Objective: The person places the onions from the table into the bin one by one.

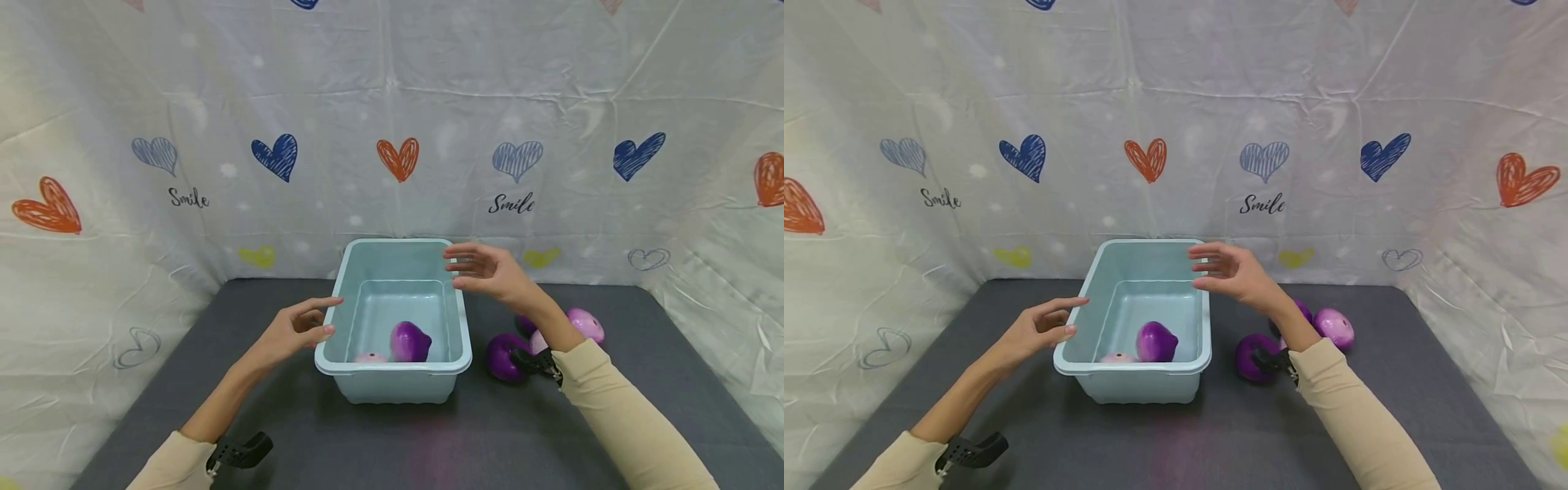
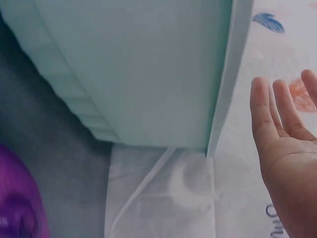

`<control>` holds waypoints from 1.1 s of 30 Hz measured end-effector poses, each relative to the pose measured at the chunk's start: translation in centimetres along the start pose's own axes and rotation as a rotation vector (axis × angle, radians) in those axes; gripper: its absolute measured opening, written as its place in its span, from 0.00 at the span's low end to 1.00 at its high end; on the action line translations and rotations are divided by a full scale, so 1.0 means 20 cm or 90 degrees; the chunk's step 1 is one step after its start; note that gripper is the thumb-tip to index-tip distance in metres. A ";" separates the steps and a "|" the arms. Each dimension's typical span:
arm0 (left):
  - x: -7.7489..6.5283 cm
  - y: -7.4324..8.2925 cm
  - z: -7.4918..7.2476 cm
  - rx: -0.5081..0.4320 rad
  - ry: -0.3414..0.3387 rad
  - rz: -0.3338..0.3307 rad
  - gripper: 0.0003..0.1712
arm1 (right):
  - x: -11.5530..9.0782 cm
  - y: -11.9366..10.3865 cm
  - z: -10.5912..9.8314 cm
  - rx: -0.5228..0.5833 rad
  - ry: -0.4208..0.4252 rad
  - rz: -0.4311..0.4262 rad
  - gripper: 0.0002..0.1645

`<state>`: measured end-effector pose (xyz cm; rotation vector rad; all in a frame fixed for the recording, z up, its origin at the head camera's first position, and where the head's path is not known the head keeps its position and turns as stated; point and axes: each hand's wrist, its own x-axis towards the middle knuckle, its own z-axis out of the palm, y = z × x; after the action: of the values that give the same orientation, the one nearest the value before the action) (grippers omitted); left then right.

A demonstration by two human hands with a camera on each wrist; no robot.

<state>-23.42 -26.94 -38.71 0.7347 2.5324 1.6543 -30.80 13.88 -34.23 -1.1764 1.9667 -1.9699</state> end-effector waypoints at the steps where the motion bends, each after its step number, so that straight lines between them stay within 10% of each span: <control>1: 0.00 0.00 0.00 -0.003 -0.002 0.000 0.28 | -0.01 0.00 -0.01 -0.004 0.007 0.003 0.32; 33: 0.00 0.01 0.00 0.008 -0.003 -0.005 0.28 | -0.48 -0.03 -0.45 -0.179 0.149 0.072 0.23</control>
<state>-23.26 -26.87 -38.47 0.7277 2.5419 1.6344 -29.11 26.67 -36.44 -0.8919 2.4333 -1.8942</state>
